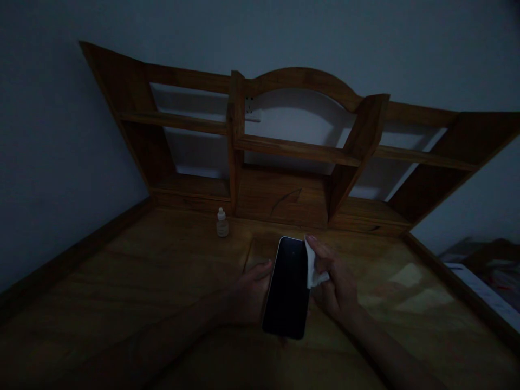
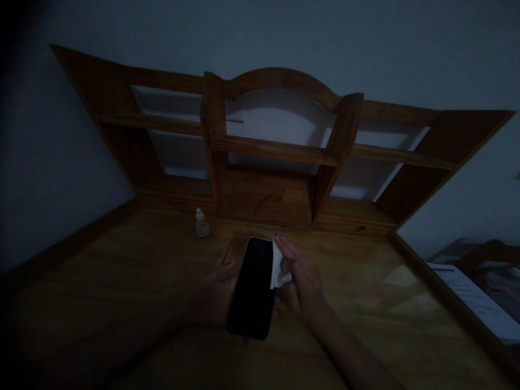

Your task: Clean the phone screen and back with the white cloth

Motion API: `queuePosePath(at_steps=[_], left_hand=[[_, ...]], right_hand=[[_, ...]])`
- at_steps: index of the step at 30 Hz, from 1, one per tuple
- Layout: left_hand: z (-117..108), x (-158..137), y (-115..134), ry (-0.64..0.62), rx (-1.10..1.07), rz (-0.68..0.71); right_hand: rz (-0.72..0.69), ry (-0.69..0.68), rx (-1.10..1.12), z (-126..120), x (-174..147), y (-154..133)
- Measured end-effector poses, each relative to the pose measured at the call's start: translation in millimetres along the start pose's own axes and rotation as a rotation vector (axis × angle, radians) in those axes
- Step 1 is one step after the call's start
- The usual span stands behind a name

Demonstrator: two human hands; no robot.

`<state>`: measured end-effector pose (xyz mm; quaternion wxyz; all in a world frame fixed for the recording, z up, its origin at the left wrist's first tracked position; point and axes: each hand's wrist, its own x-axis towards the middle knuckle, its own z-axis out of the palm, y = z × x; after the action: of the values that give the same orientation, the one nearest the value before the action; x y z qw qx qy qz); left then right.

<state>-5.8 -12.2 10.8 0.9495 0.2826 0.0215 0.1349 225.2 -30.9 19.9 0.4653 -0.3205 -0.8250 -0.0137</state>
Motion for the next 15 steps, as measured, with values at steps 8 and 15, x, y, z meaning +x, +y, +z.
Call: queuePosePath(at_steps=[8, 15], left_hand=[[-2.3, 0.8, -3.2, 0.01, -0.015, 0.048], [4.8, 4.5, -1.5, 0.082, -0.02, 0.122]], right_hand=[[-0.075, -0.109, -0.125, -0.7, 5.1, 0.2], [-0.046, -0.252, -0.141, 0.8, 7.7, -6.6]])
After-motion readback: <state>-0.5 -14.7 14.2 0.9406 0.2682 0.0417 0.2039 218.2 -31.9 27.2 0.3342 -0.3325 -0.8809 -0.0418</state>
